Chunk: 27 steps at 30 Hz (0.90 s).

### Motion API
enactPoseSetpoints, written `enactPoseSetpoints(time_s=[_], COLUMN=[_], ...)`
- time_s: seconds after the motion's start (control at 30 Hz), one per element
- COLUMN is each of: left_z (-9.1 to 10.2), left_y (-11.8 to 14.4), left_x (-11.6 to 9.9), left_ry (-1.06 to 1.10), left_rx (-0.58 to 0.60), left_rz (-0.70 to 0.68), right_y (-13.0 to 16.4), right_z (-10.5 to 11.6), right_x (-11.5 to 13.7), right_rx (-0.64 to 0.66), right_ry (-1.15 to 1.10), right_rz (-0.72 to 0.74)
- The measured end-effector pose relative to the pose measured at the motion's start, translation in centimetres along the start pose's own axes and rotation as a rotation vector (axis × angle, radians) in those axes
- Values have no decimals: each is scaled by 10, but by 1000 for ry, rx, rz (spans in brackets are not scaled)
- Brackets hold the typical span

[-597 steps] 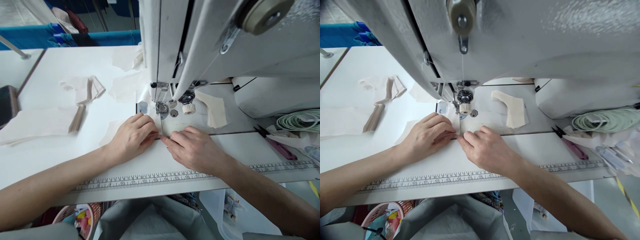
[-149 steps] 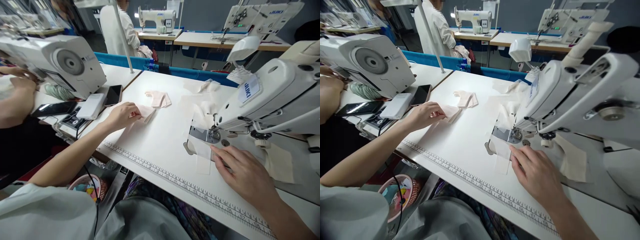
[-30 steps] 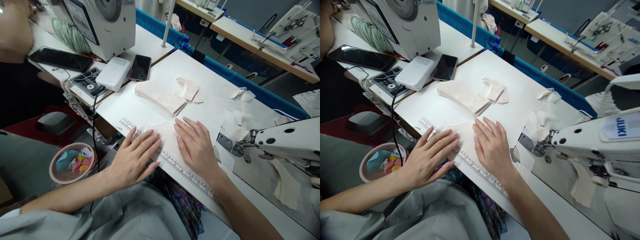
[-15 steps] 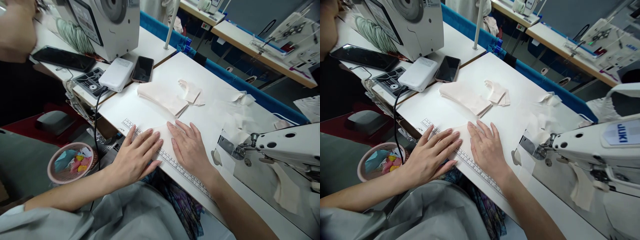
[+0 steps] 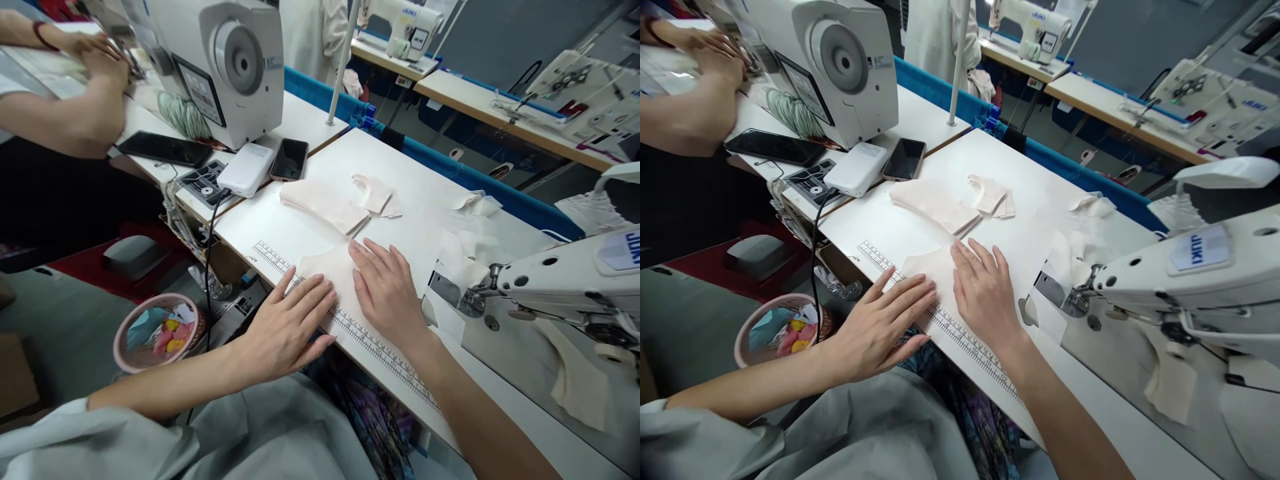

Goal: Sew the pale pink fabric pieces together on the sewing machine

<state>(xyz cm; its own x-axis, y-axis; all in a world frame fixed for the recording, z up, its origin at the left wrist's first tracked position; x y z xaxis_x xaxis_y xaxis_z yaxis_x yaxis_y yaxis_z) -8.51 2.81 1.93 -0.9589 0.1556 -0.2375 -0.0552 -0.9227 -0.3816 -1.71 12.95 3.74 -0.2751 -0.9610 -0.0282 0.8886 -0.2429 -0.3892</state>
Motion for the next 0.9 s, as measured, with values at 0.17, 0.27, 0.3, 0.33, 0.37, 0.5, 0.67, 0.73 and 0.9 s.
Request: enactPoseSetpoints(time_s=[0.17,0.27,0.3,0.33,0.37,0.5,0.67,0.73,0.9], left_z=[-3,-9,-11,-14,-17,-27,-16,-11,-12], left_y=[-1,-3,-4,-5,-6,-9,-7,-4,9], left_x=[-14,-30,-37,-44,-49,-58,-49,-46,-45], left_ry=[42,77,89,100,110,142,171,201,280], left_rx=[27,62,72,81,90,130,37,11,49], left_rz=[-36,-120,-157,-194,-227,-299,-353,-381,-492], right_y=[4,5,6,8,12,48,119,136,125], right_z=[15,30,38,46,55,88,101,97,76], right_x=[-2,-3,-3,-4,-5,-6,-8,-2,36], right_rx=[-42,-65,-76,-88,-99,-107,-128,-137,-18], right_ry=[14,-2,-9,-15,-18,-5,-120,-206,-362], right_rz=[18,22,22,22,23,6,-214,-276,-177])
Point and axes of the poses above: each hand's wrist, its own y-axis away from the middle knuckle, its own z-axis out of the back of the hand, x = y × z, the point moved 9 cm from there along -y, towards the middle knuckle, and after that the axes turned 11 degrees about z, right-handed, at the moved point
